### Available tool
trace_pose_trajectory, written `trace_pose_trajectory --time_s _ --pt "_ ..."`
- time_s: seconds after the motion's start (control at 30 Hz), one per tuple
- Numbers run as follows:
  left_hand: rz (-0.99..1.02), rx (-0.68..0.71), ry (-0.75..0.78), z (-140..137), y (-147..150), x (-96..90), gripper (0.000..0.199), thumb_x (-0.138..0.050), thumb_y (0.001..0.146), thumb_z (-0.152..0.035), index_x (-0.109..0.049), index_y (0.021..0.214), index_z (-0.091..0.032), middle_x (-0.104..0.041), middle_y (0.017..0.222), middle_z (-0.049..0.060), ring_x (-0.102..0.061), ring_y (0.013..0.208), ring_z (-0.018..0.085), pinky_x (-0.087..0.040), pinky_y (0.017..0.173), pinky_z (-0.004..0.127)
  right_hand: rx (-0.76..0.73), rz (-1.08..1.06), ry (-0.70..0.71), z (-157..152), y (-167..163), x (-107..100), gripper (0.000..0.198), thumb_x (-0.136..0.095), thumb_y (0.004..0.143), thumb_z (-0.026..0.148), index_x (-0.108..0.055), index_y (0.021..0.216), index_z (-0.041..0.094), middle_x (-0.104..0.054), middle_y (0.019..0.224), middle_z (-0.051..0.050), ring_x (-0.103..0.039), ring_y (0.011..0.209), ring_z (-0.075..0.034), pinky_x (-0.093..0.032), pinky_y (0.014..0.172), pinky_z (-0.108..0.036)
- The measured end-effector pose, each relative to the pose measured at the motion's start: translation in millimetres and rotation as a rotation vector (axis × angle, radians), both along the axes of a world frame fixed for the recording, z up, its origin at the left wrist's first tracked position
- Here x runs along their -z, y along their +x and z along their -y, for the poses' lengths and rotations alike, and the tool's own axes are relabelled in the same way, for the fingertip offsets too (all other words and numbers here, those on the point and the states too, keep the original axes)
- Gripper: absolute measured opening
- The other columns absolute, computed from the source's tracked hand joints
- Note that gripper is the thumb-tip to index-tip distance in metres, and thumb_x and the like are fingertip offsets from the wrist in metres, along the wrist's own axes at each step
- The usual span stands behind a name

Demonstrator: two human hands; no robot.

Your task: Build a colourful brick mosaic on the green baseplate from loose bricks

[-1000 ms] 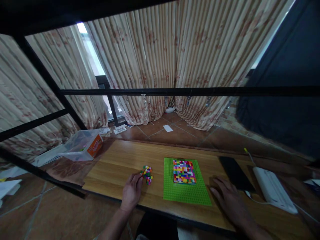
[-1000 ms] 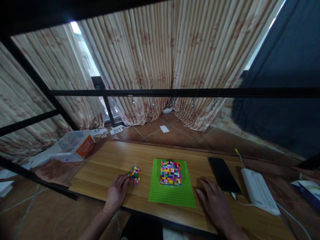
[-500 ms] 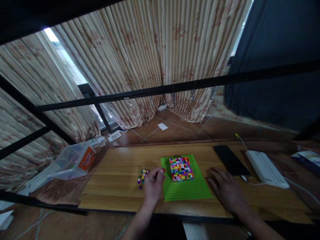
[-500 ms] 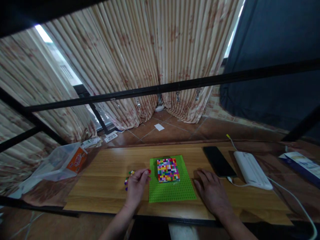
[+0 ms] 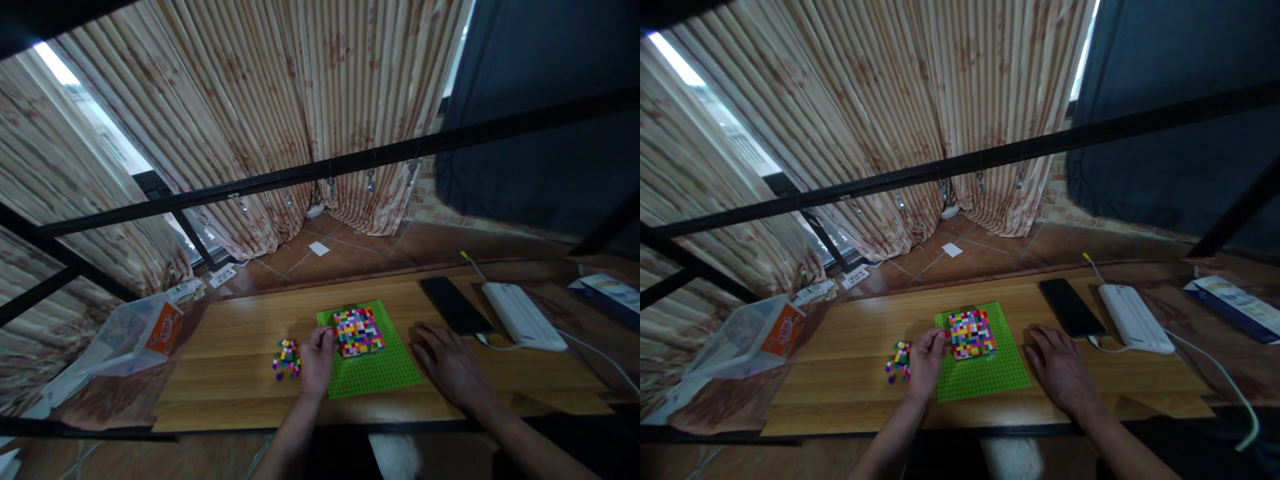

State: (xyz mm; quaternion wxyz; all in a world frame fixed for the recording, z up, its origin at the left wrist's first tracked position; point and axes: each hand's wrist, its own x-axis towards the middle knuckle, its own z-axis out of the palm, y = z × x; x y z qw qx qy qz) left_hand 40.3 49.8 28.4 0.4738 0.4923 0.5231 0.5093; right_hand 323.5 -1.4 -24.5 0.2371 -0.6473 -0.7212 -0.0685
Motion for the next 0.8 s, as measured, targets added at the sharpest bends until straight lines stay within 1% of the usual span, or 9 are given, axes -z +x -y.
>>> trace_pose_trajectory --time_s 0.1,0.23,0.43,0.6,0.7,0.8 --pt "-0.004 0.007 0.028 -0.6 0.1 3.6 0.024 -0.063 0.079 -0.038 -0.068 0.085 -0.015 -0.069 0.077 0.003 -0.064 0.063 0.013 -0.051 0.058 0.023 0.007 0.004 -0.01 0.1 -0.5 -0.2 0.038 -0.044 0.091 0.038 -0.059 0.12 0.018 -0.06 0.124 -0.009 -0.052 0.112 -0.025 -0.04 0.095 -0.043" --pt "0.019 -0.004 0.044 -0.9 2.0 7.3 0.023 -0.066 0.076 -0.036 -0.071 0.085 -0.015 -0.069 0.075 0.002 -0.063 0.063 0.013 -0.05 0.058 0.023 0.007 -0.003 0.001 -0.6 0.5 2.2 0.038 -0.045 0.09 0.039 -0.059 0.119 0.019 -0.061 0.123 -0.009 -0.053 0.112 -0.026 -0.042 0.093 -0.044" --pt "0.103 -0.027 0.004 -1.2 7.4 8.5 0.019 -0.071 0.071 -0.031 -0.073 0.081 -0.015 -0.067 0.068 0.0 -0.057 0.059 0.011 -0.046 0.056 0.02 -0.011 0.005 0.028 -1.1 2.4 3.4 0.036 -0.045 0.09 0.04 -0.06 0.117 0.021 -0.062 0.121 -0.009 -0.054 0.11 -0.027 -0.043 0.091 -0.044" --pt "0.144 -0.014 -0.011 -2.3 7.2 11.5 0.018 -0.07 0.071 -0.03 -0.072 0.081 -0.015 -0.067 0.07 0.0 -0.057 0.061 0.01 -0.046 0.059 0.02 -0.006 0.019 0.032 -1.3 2.6 4.0 0.037 -0.044 0.091 0.04 -0.06 0.118 0.021 -0.062 0.121 -0.01 -0.055 0.11 -0.027 -0.043 0.091 -0.045" --pt "0.122 0.008 0.002 -2.9 4.6 15.4 0.019 -0.068 0.074 -0.031 -0.071 0.083 -0.015 -0.068 0.072 0.001 -0.059 0.064 0.012 -0.048 0.061 0.021 -0.009 0.017 0.043 -1.3 2.6 5.1 0.037 -0.045 0.091 0.041 -0.059 0.118 0.02 -0.061 0.121 -0.01 -0.055 0.11 -0.027 -0.044 0.091 -0.045" --pt "0.049 0.025 0.034 -2.6 2.0 19.4 0.019 -0.064 0.078 -0.032 -0.069 0.085 -0.015 -0.068 0.075 0.002 -0.061 0.068 0.014 -0.049 0.062 0.023 0.001 0.025 0.035 -0.9 2.2 5.0 0.037 -0.045 0.091 0.04 -0.059 0.118 0.019 -0.061 0.122 -0.011 -0.055 0.109 -0.027 -0.044 0.091 -0.044"
